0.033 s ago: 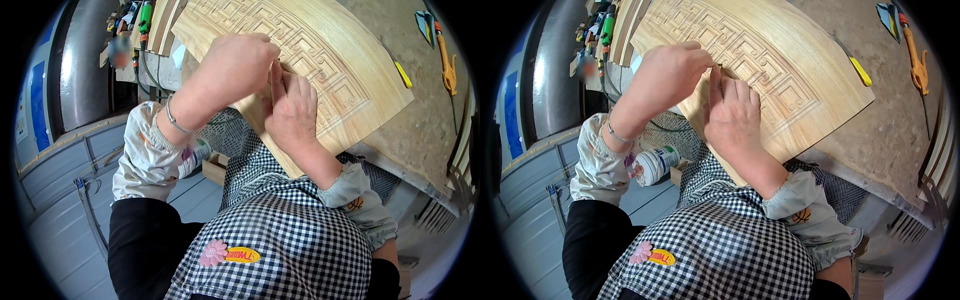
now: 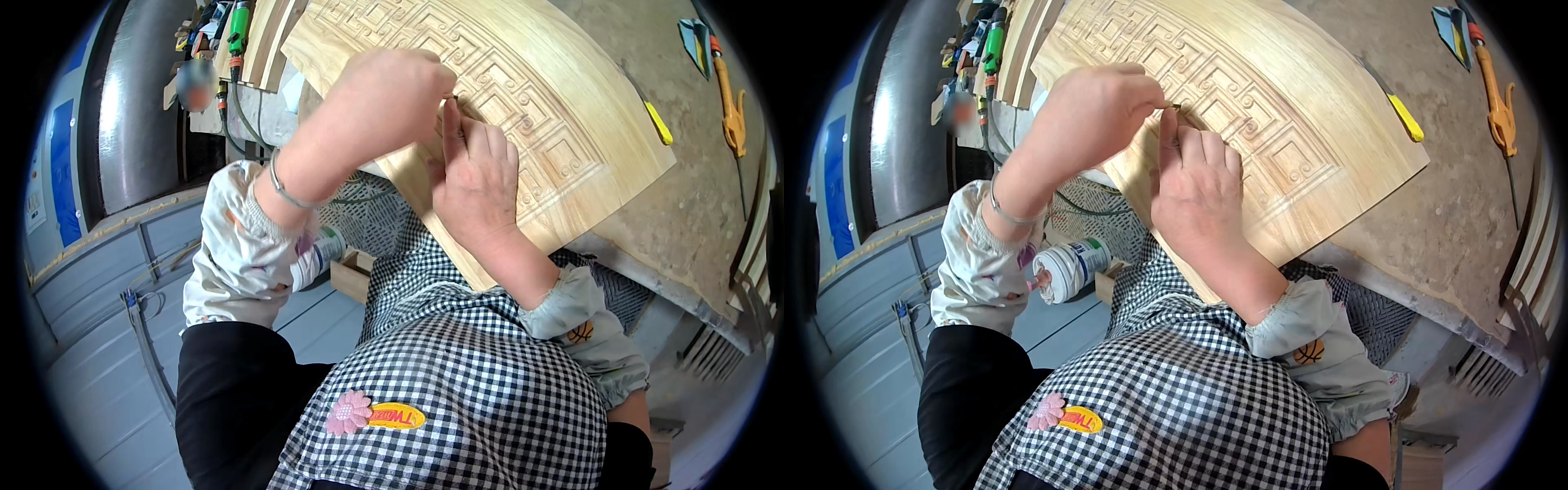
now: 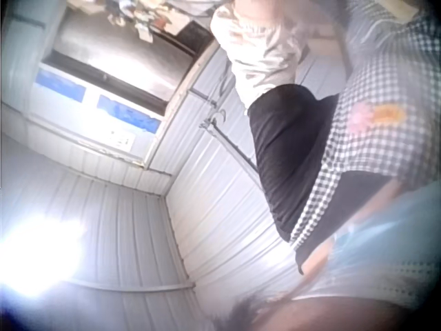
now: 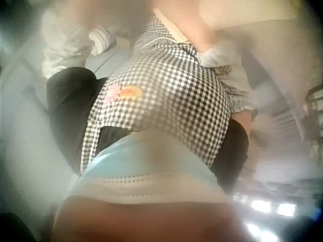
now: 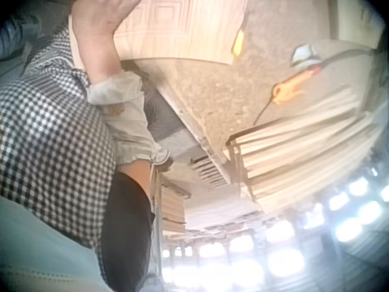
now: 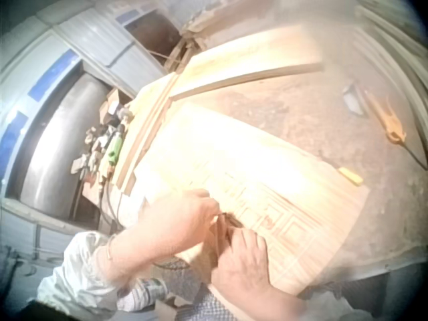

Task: The person carves a geometric pattern into a wooden board using a chisel and a mallet. They occasionally use sandpaper to smooth the carved areas and wipe away wood shavings.

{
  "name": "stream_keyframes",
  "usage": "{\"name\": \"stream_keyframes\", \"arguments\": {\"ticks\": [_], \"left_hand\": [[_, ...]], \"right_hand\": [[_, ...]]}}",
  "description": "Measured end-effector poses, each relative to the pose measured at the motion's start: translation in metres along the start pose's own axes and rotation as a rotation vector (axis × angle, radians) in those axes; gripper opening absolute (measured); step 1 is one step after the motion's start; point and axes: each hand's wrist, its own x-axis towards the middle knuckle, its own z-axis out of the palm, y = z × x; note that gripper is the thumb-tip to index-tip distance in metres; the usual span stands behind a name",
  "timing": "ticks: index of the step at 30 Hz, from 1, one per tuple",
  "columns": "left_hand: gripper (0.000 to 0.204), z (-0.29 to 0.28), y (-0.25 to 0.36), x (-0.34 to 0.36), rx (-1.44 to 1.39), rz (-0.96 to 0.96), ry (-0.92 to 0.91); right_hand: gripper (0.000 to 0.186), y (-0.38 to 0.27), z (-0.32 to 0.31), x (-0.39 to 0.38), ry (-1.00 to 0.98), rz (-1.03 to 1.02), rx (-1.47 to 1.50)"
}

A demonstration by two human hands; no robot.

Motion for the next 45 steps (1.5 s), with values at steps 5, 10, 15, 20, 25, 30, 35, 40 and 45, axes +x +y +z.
{"name": "stream_keyframes", "arguments": {"ticks": [5, 10, 15, 20, 25, 30, 35, 40, 45], "left_hand": [[0.013, 0.001, -0.032, 0.014, -0.196, -0.025, -0.095], [0.017, 0.009, -0.046, -0.004, -0.603, -0.281, -0.108], [0.026, 0.053, -0.012, -0.06, -0.689, -0.542, 0.078], [0.03, 0.065, 0.03, -0.08, -0.784, -0.577, 0.288], [0.029, 0.081, 0.048, -0.084, -0.737, -0.621, 0.417], [0.029, 0.078, 0.053, -0.079, -0.76, -0.656, 0.417], [0.029, 0.074, 0.055, -0.074, -0.641, -0.636, 0.394], [0.028, 0.059, 0.066, -0.063, -0.594, -0.686, 0.329], [0.029, 0.087, 0.057, -0.071, -0.798, -0.652, 0.487]], "right_hand": [[0.074, -0.005, -0.004, 0.003, -0.049, 0.012, -0.057], [0.068, -0.004, -0.006, 0.005, 0.042, -0.043, -0.095], [0.064, -0.001, -0.005, 0.002, 0.025, -0.055, -0.062], [0.056, 0.002, -0.001, 0.0, 0.052, -0.058, -0.013], [0.053, 0.0, -0.004, 0.0, -0.004, -0.034, 0.006], [0.047, 0.003, -0.001, -0.001, 0.064, -0.072, 0.001], [0.047, 0.002, -0.005, 0.0, 0.053, -0.054, -0.002], [0.048, 0.004, -0.003, -0.001, 0.067, -0.056, 0.004], [0.05, -0.001, -0.006, 0.0, 0.042, -0.068, -0.019]]}}
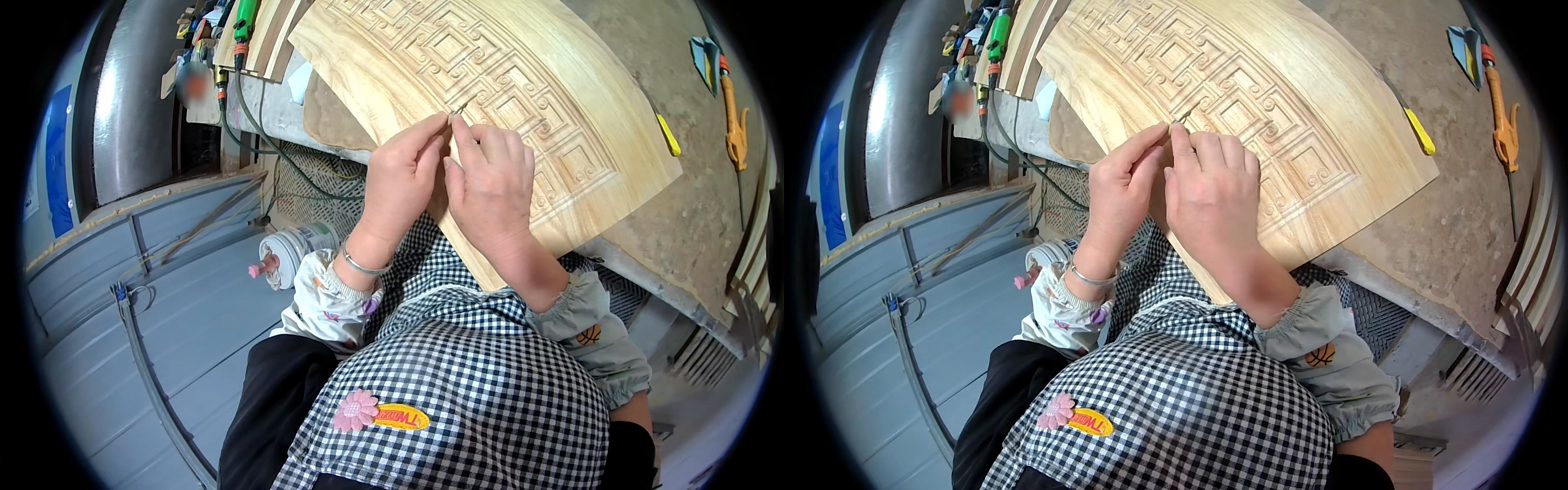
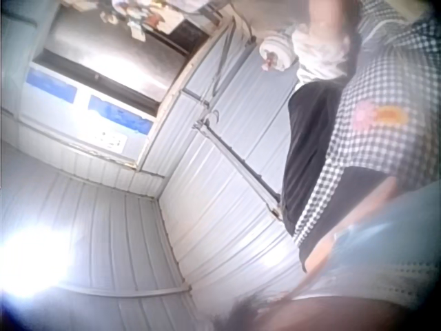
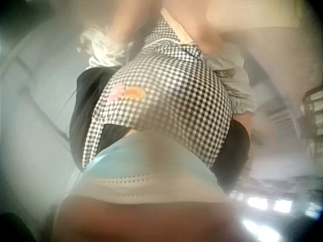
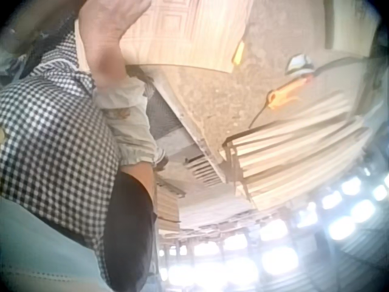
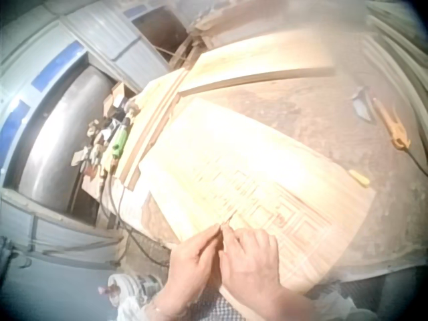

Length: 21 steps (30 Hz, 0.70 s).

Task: The person carves a geometric pattern into a wooden board using a chisel and a mallet. They occasionally use sandpaper to smooth the carved areas and wipe away wood shavings.

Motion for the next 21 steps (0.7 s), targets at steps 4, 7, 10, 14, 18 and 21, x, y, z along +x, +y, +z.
{"name": "stream_keyframes", "arguments": {"ticks": [4, 7, 10, 14, 18, 21], "left_hand": [[0.029, 0.007, -0.012, 0.004, -0.031, 0.046, 0.007], [0.029, 0.011, -0.01, 0.005, -0.022, 0.069, 0.021], [0.029, 0.013, -0.01, 0.009, -0.001, 0.066, 0.012], [0.029, 0.013, -0.009, 0.012, 0.057, 0.121, 0.001], [0.028, 0.015, -0.001, 0.002, 0.112, 0.114, 0.052], [0.024, 0.024, -0.005, 0.008, 0.073, 0.183, 0.101]], "right_hand": [[0.054, 0.002, 0.001, -0.002, -0.042, 0.032, 0.01], [0.054, 0.004, 0.003, -0.001, -0.02, 0.016, -0.018], [0.051, 0.004, 0.004, -0.001, 0.013, 0.001, -0.061], [0.05, 0.006, 0.003, 0.0, 0.017, -0.005, -0.052], [0.049, 0.007, 0.003, -0.002, 0.002, -0.02, -0.042], [0.049, 0.008, 0.007, -0.002, 0.03, -0.02, -0.062]]}}
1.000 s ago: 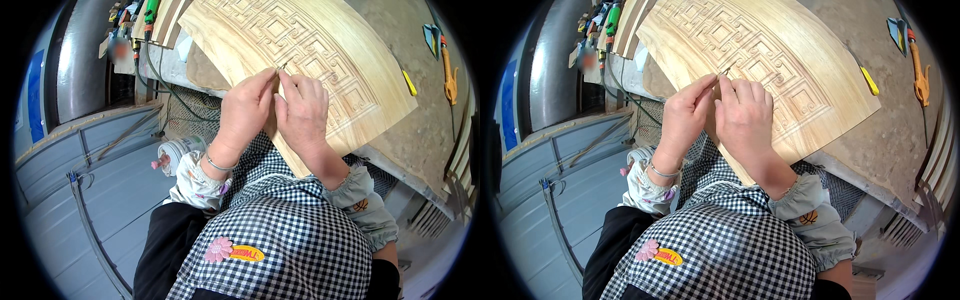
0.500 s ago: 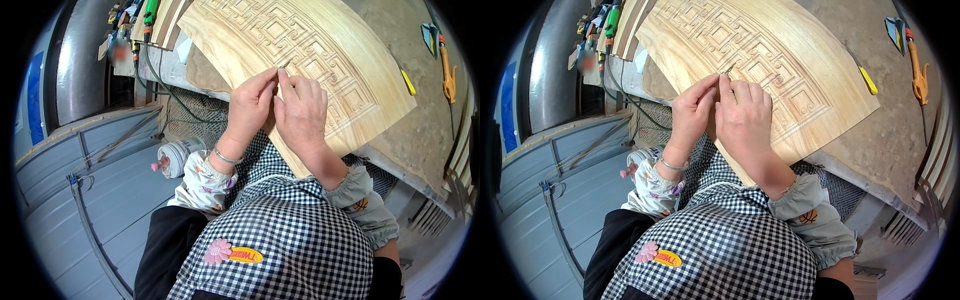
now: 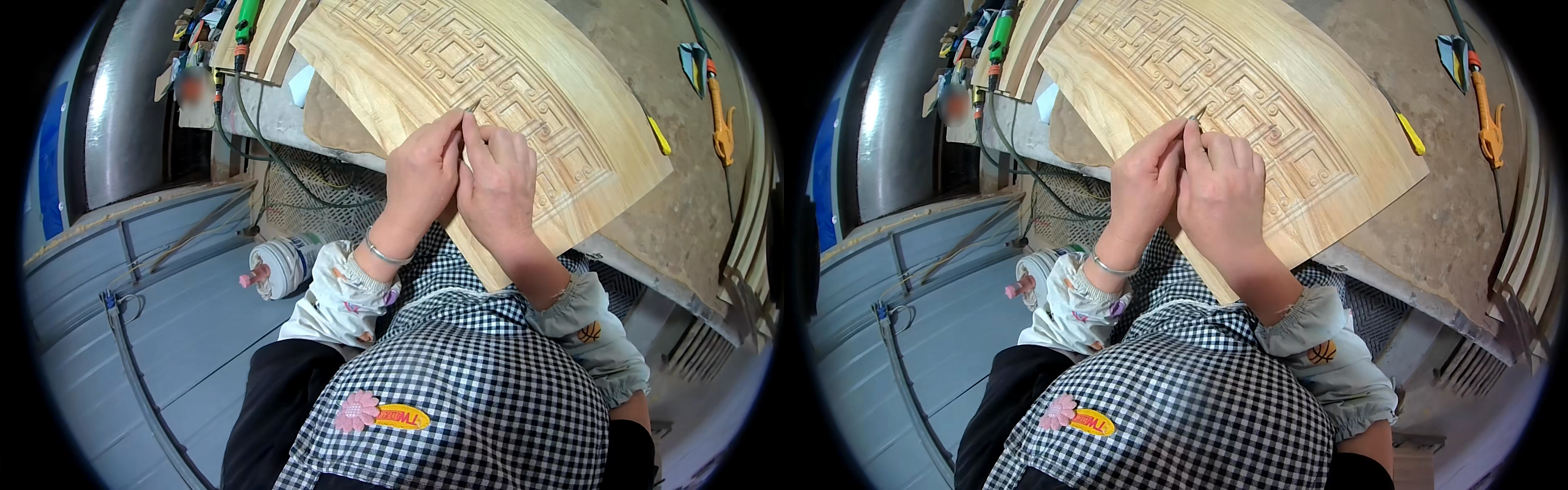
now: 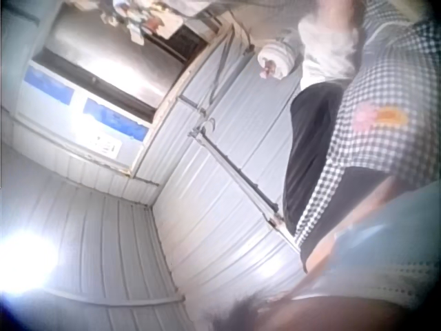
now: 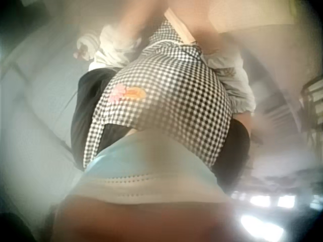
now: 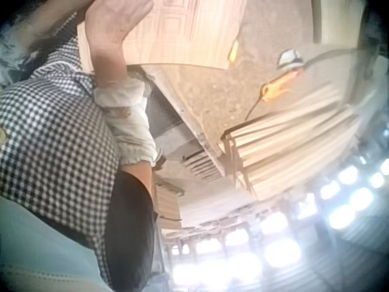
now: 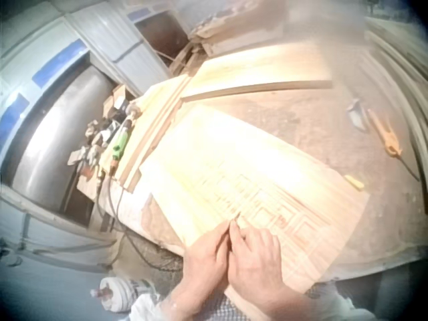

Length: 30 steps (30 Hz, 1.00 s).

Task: The person carves a geometric pattern into a wooden board using a chisel and a mallet. They occasionally use sandpaper to smooth the carved areas and wipe away wood shavings.

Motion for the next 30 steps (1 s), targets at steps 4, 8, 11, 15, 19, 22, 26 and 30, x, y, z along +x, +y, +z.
{"name": "stream_keyframes", "arguments": {"ticks": [4, 8, 11, 15, 19, 22, 26, 30], "left_hand": [[0.023, 0.002, -0.015, 0.001, -0.086, 0.007, -0.01], [0.027, -0.022, -0.019, 0.004, -0.167, -0.061, -0.17], [0.031, -0.033, -0.006, 0.004, 0.102, 0.047, -0.177], [0.027, -0.032, 0.004, 0.014, 0.277, 0.169, -0.152], [0.023, -0.04, 0.017, 0.025, 0.416, 0.158, -0.254], [0.022, -0.048, 0.028, 0.036, 0.47, 0.166, -0.344], [0.025, -0.062, 0.027, 0.056, 0.327, 0.04, -0.493], [0.028, -0.055, 0.025, 0.038, 0.047, -0.205, -0.428]], "right_hand": [[0.05, -0.002, -0.002, 0.001, -0.006, 0.006, 0.012], [0.049, 0.006, -0.006, -0.005, -0.016, -0.023, 0.121], [0.047, 0.006, -0.007, -0.003, -0.001, -0.051, 0.143], [0.047, 0.001, -0.007, -0.001, 0.013, -0.011, 0.099], [0.048, 0.0, -0.006, 0.0, 0.011, -0.007, 0.086], [0.047, 0.002, -0.007, 0.0, 0.014, -0.006, 0.125], [0.046, 0.001, -0.008, 0.001, 0.023, 0.023, 0.178], [0.044, -0.002, -0.014, -0.001, 0.056, 0.072, 0.184]]}}
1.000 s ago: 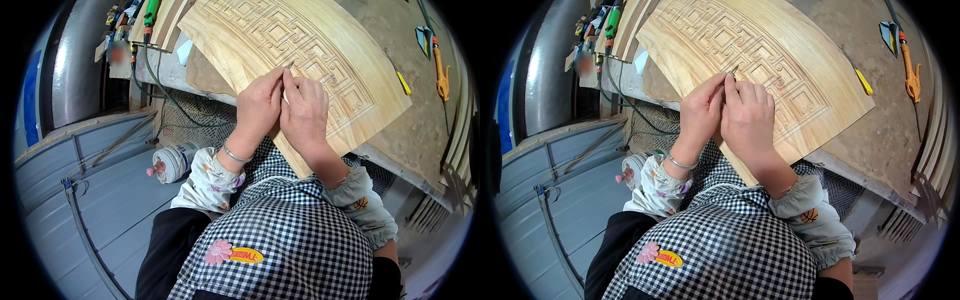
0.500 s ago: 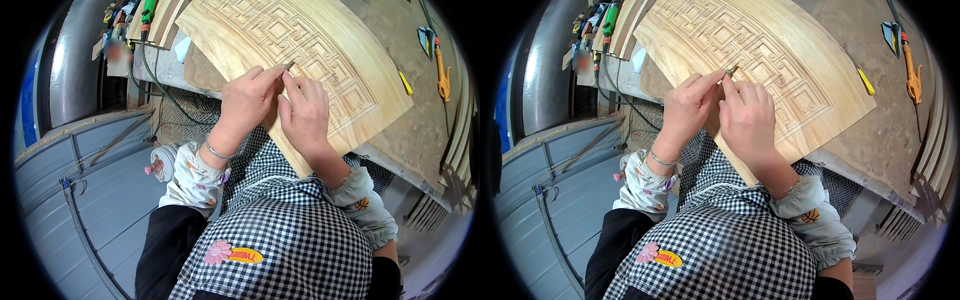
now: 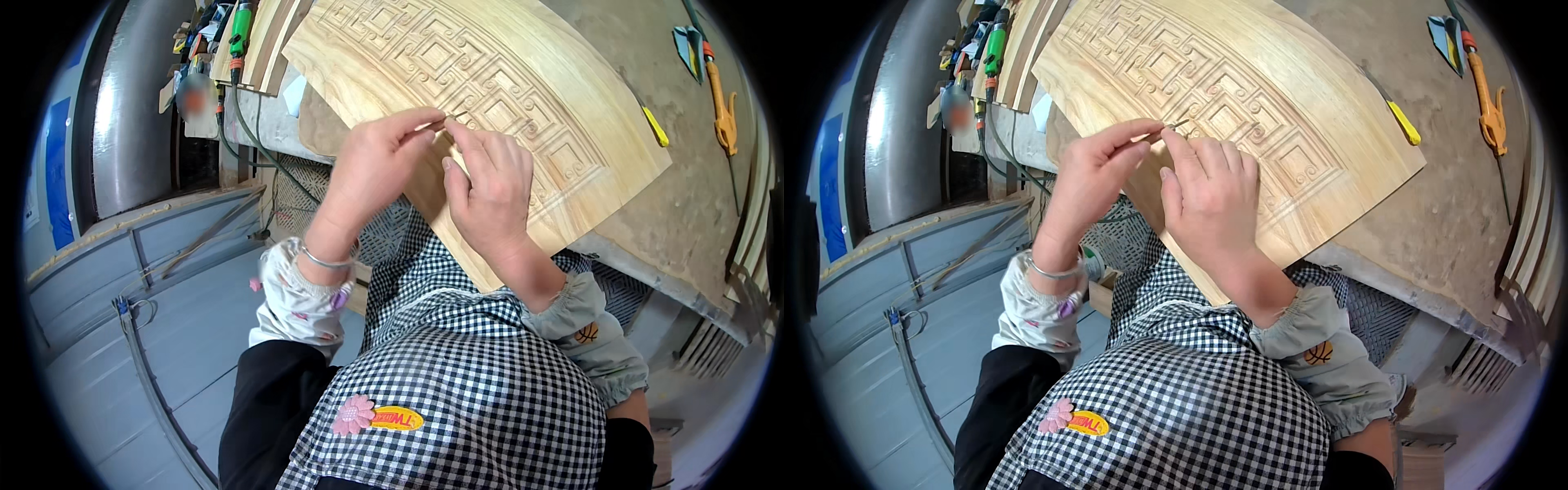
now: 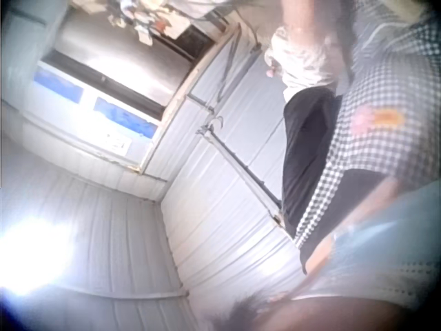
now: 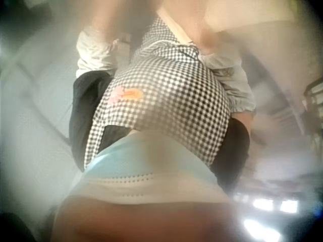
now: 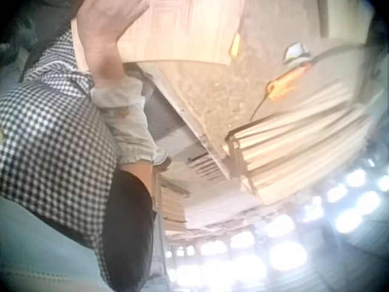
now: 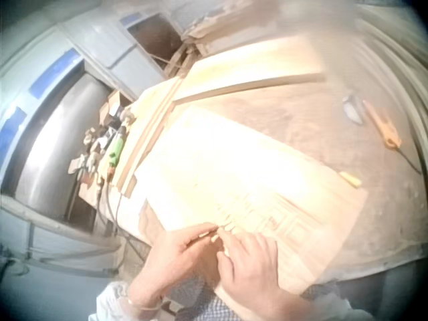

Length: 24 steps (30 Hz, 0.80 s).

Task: The person carves a geometric pattern into a wooden board using a chisel and a mallet. They occasionally use sandpaper to smooth the carved areas and wipe away wood shavings.

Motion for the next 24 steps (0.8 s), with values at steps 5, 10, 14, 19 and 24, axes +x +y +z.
{"name": "stream_keyframes", "arguments": {"ticks": [5, 10, 14, 19, 24], "left_hand": [[0.03, 0.04, 0.015, -0.013, -0.182, -0.042, 0.138], [0.03, 0.065, 0.016, -0.013, 0.013, 0.073, 0.267], [0.03, 0.076, 0.014, -0.023, 0.115, 0.094, 0.333], [0.034, 0.089, 0.002, -0.021, 0.142, 0.225, 0.439], [0.034, 0.091, -0.006, -0.016, 0.137, 0.302, 0.469]], "right_hand": [[0.048, 0.001, -0.015, -0.006, -0.002, 0.006, -0.15], [0.045, 0.01, -0.016, -0.007, 0.009, -0.047, -0.168], [0.042, 0.009, -0.016, -0.007, 0.016, -0.047, -0.169], [0.042, 0.013, -0.011, -0.01, 0.025, -0.059, -0.172], [0.044, 0.013, -0.008, -0.012, 0.022, -0.057, -0.198]]}}
